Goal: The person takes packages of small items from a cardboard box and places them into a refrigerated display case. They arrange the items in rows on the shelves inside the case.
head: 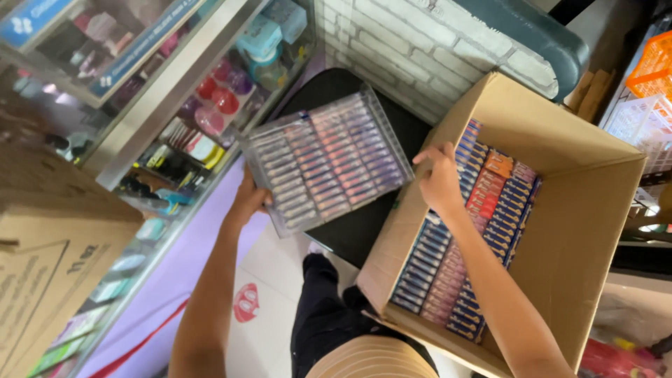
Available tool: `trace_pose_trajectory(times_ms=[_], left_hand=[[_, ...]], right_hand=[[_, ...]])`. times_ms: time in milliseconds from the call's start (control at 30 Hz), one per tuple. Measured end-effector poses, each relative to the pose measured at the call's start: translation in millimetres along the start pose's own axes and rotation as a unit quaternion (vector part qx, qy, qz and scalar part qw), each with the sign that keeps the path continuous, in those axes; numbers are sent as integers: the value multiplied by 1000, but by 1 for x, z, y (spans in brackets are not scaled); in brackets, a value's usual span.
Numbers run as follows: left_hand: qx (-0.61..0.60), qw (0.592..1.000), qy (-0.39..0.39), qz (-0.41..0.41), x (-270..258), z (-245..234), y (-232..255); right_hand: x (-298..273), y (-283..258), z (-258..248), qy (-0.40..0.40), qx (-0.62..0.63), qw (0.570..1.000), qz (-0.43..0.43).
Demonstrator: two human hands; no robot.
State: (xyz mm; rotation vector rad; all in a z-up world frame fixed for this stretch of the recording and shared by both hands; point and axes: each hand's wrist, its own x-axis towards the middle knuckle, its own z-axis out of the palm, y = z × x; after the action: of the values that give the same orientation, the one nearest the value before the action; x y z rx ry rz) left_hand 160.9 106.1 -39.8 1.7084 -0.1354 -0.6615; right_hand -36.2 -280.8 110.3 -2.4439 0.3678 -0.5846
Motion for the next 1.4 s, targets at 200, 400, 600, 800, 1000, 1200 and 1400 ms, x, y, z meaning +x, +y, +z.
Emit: trace_pose_trajectory(times_ms=[200,400,600,800,1000,1200,1400], left_hand=[[70,995,6,-65,49,15,45],[122,992,-15,-20,111,22,63],[171,985,-22,-32,175,35,96],[181,970,30,160,213,37,77],[269,928,149,211,62,54,97],[292,929,178,144,65,54,76],[326,909,194,172,133,37,76]], right_hand=[[-4,-2,-6,15,-17,1000,21],[-3,-9,-9,34,-23,998,45],[3,-16,-4,33,-12,996,80],[6,-29,-8,40,-3,996,79],[10,-31,-4,61,-31,995,73],[8,-36,5,211,-3,971,110],[-15,27,26,128,72,962,229]])
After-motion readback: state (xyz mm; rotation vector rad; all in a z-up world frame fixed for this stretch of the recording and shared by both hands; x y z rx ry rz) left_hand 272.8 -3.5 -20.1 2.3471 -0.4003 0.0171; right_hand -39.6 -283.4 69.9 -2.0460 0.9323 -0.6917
